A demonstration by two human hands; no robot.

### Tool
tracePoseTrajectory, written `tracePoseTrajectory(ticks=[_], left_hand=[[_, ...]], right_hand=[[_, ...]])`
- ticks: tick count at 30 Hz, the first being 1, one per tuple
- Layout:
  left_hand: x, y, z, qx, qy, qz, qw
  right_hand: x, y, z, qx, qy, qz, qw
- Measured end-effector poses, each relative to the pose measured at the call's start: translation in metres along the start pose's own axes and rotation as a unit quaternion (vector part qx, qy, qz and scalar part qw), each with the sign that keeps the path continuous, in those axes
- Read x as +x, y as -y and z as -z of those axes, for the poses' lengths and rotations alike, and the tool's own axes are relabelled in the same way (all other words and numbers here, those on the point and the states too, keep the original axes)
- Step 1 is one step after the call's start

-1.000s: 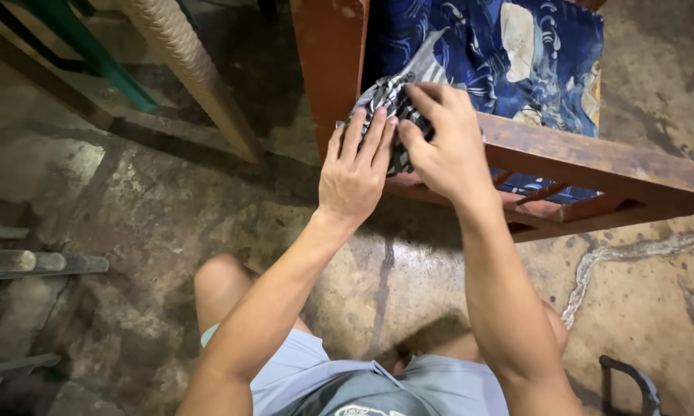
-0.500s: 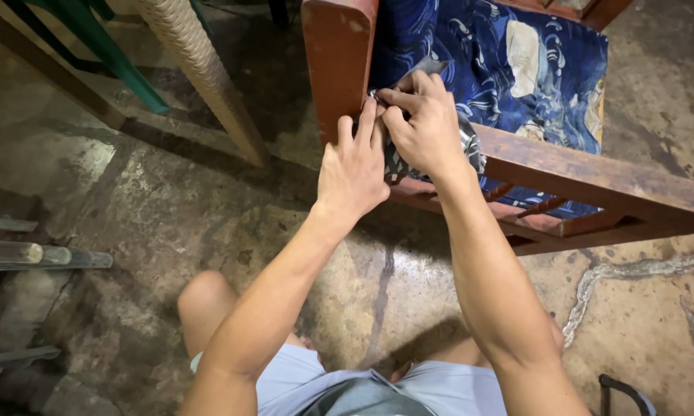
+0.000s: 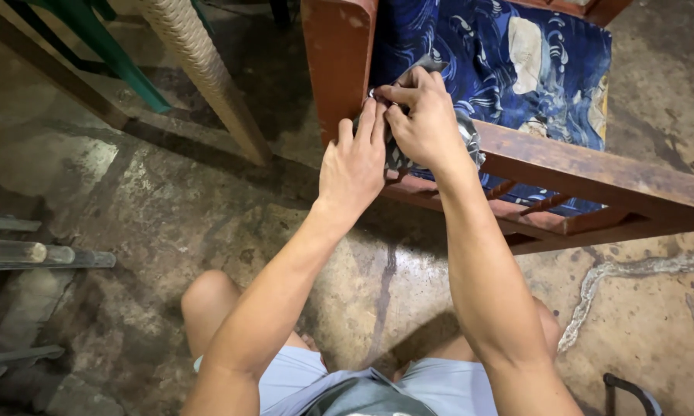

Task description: The person wipes the wooden frame and fabric seat of a chair using a striped cloth. They clean the armrests, backrest, and seat, then move to wipe the opposite armrest and the lower frame.

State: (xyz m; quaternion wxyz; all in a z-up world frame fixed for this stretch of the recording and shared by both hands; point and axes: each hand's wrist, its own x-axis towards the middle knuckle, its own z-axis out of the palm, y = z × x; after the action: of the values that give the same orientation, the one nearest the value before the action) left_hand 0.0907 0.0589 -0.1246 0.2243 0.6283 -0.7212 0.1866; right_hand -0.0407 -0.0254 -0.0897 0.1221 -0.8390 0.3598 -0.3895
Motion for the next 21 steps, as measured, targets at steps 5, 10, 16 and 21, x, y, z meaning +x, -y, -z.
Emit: tracePoseTrajectory(ticks=[5, 10, 16, 21], left_hand=[[-0.002, -0.006, 0.005, 0.014, -0.015, 0.008, 1.0], [-0.004, -0.005, 0.007, 0.043, -0.02, 0.006, 0.999], [-0.008, 0.003, -0.003, 0.044, -0.031, -0.018, 0.998], [-0.016, 0.005, -0.019, 0.016, -0.043, -0.023, 0.999]], right_hand=[[0.002, 0.007, 0.004, 0.021, 0.012, -0.016, 1.0], [0.0, 0.01, 0.0, 0.011, 0.019, -0.025, 0.999], [-0.004, 0.008, -0.003, -0.025, 0.013, 0.005, 1.0], [0.001, 0.012, 0.001, -0.028, 0.048, -0.021, 0.998]])
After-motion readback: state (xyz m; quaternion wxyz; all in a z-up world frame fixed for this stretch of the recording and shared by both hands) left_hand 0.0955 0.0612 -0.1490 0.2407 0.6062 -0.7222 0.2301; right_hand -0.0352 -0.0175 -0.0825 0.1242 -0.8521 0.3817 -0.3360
